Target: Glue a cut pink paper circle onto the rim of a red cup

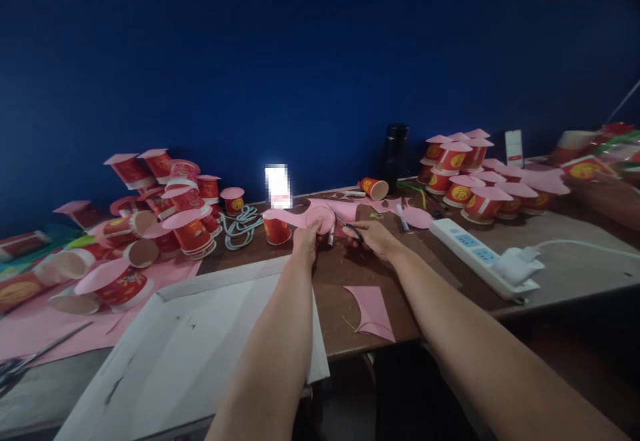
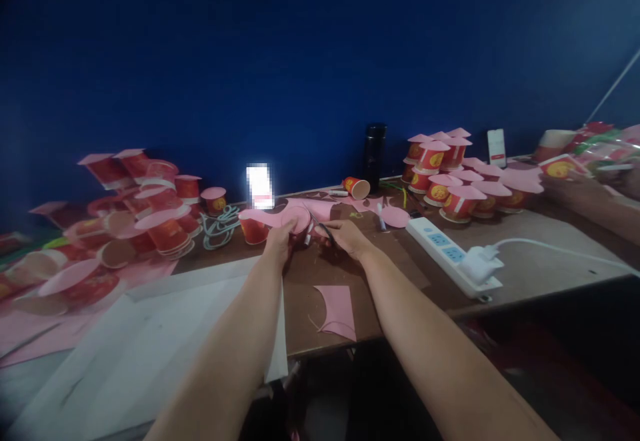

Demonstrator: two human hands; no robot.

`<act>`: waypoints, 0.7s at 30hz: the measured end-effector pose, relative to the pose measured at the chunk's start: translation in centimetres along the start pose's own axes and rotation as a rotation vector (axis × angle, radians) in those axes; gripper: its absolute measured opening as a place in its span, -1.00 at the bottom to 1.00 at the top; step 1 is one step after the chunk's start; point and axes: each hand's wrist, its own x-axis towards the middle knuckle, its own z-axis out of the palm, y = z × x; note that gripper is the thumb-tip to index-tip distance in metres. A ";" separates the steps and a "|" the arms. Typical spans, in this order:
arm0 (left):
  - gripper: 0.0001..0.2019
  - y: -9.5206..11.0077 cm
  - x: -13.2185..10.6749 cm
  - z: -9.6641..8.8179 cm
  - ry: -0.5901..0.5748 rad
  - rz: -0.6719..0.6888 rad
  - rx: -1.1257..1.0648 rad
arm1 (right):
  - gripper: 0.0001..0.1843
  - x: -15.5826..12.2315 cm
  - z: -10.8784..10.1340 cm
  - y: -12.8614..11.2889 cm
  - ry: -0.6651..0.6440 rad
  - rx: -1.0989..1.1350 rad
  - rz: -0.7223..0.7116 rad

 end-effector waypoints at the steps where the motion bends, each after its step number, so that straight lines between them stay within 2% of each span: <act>1: -0.68 0.0 0.0 0.0 -0.003 0.004 -0.004 | -0.59 0.0 0.0 0.0 0.003 -0.006 0.002; 21: -0.67 0.5 -0.4 0.1 0.024 -0.022 -0.036 | -0.59 0.0 0.0 -0.1 -0.001 -0.016 0.013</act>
